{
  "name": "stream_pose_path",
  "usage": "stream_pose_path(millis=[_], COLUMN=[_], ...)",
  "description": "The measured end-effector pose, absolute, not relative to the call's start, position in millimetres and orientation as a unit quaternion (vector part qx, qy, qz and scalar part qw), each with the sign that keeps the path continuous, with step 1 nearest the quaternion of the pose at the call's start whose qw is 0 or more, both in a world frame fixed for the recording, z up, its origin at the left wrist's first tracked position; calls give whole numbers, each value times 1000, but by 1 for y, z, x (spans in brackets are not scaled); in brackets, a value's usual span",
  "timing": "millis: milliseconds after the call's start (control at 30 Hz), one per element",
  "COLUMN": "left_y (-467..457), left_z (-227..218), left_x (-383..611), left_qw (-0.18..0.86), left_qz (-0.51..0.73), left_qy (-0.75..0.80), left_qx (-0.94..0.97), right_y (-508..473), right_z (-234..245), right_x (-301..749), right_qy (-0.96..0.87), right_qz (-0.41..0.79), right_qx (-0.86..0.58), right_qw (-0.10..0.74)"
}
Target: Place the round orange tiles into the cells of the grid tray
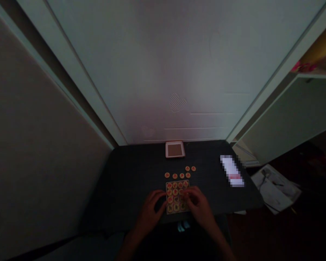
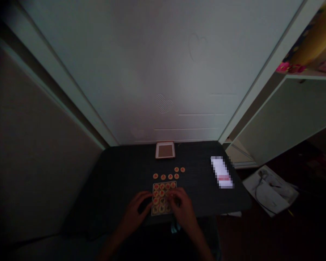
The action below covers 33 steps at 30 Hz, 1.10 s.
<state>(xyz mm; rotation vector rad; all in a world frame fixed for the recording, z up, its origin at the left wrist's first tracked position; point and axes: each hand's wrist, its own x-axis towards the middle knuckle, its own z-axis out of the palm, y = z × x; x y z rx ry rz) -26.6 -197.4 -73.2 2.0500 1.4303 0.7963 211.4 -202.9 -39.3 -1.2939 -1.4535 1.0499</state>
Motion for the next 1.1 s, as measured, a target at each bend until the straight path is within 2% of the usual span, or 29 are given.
stream_pose_path(millis=[433, 733, 1100], left_y=[-197, -198, -198], left_z=[-71, -70, -72], left_x=[-26, -24, -25], left_qw=[248, 258, 255], left_qz=[291, 298, 303], left_qy=[532, 533, 533], left_qx=[756, 749, 748], right_y=[-210, -211, -211], right_z=[-38, -37, -36], right_x=[199, 198, 201], right_qy=[-558, -584, -593], right_qz=[480, 450, 455], right_qx=[-509, -544, -540], right_qw=[445, 401, 387])
